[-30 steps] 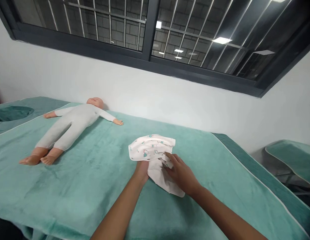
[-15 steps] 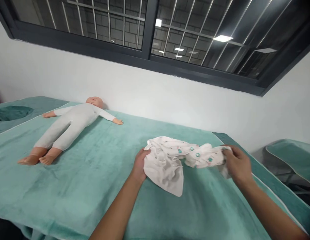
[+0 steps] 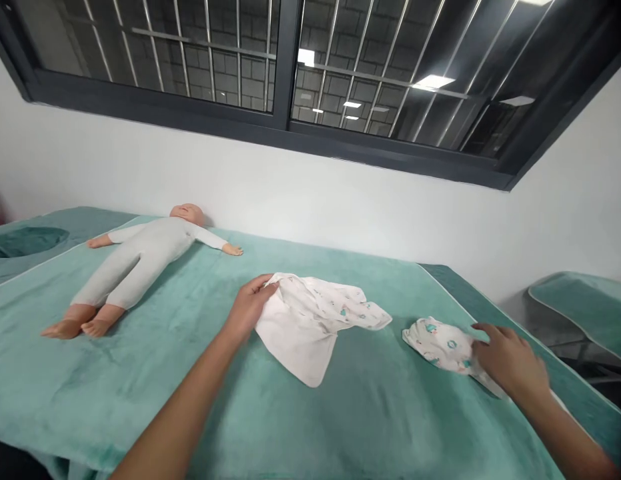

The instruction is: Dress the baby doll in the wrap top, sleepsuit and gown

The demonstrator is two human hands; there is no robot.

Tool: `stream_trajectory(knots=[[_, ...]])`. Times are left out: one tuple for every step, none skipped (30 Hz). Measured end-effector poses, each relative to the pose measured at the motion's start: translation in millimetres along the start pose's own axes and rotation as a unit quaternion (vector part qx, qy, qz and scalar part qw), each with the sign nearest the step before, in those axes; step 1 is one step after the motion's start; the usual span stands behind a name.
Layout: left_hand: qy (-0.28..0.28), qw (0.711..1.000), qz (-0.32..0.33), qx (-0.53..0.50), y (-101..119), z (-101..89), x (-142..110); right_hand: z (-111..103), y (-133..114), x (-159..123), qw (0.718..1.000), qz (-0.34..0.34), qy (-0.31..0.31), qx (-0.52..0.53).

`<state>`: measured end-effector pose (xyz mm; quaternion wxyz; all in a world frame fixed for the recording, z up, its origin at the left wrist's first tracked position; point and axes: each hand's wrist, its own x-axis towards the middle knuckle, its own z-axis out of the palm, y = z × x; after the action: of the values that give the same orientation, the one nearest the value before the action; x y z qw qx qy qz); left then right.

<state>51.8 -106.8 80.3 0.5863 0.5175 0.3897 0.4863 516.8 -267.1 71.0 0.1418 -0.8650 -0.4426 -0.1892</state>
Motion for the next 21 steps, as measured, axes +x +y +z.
stream_trajectory(knots=[[-0.029, 0.998, 0.028, 0.051, 16, -3.3, -2, -1, -21, -5, 0.999, -0.041, -0.008, 0.016], [-0.061, 0.992, 0.051, 0.097, 31, -4.6, -4, -3, -47, -12, 0.992, -0.094, -0.024, 0.075], [-0.101, 0.982, 0.068, 0.142, 47, -4.1, -8, -8, -78, -19, 0.979, -0.131, -0.045, 0.147], [-0.139, 0.969, 0.082, 0.185, 62, -2.1, -12, -16, -112, -27, 0.962, -0.153, -0.070, 0.215], [-0.172, 0.954, 0.098, 0.225, 76, 0.9, -17, -25, -146, -33, 0.940, -0.180, -0.108, 0.270], [-0.203, 0.937, 0.114, 0.261, 90, 4.2, -23, -37, -180, -39, 0.916, -0.204, -0.128, 0.320], [-0.224, 0.919, 0.131, 0.297, 102, 7.3, -29, -49, -211, -42, 0.888, -0.241, -0.140, 0.365], [-0.237, 0.899, 0.152, 0.334, 114, 9.6, -36, -62, -238, -43, 0.856, -0.279, -0.151, 0.408], [-0.241, 0.878, 0.178, 0.373, 125, 10.7, -43, -75, -260, -43, 0.822, -0.314, -0.165, 0.446], [-0.234, 0.853, 0.208, 0.417, 134, 10.2, -49, -86, -278, -40, 0.787, -0.344, -0.185, 0.478], [-0.216, 0.826, 0.241, 0.461, 142, 8.3, -55, -95, -291, -37, 0.756, -0.369, -0.219, 0.494], [-0.186, 0.797, 0.274, 0.505, 149, 4.9, -61, -102, -301, -33, 0.738, -0.390, -0.235, 0.498], [-0.146, 0.765, 0.307, 0.547, 154, 0.4, -65, -107, -307, -30, 0.732, -0.403, -0.235, 0.497], [-0.095, 0.732, 0.337, 0.585, 158, -4.6, -69, -110, -312, -27, 0.739, -0.408, -0.216, 0.491], [-0.032, 0.695, 0.363, 0.619, 160, -9.8, -72, -111, -315, -25, 0.756, -0.405, -0.178, 0.483], [0.036, 0.658, 0.384, 0.647, 162, -14.6, -75, -111, -316, -24, 0.775, -0.395, -0.127, 0.476], [0.103, 0.623, 0.397, 0.666, 162, -18.8, -76, -111, -316, -25, 0.791, -0.380, -0.077, 0.472], [0.163, 0.593, 0.402, 0.678, 162, -22.2, -76, -110, -315, -25, 0.802, -0.364, -0.035, 0.472], [0.209, 0.572, 0.399, 0.686, 161, -24.9, -76, -110, -314, -27, 0.809, -0.348, -0.008, 0.474], [0.239, 0.559, 0.391, 0.691, 160, -27.0, -75, -109, -311, -28, 0.814, -0.334, 0.003, 0.476], [0.251, 0.554, 0.375, 0.699, 157, -28.7, -72, -109, -307, -30, 0.818, -0.321, 0.000, 0.477]])
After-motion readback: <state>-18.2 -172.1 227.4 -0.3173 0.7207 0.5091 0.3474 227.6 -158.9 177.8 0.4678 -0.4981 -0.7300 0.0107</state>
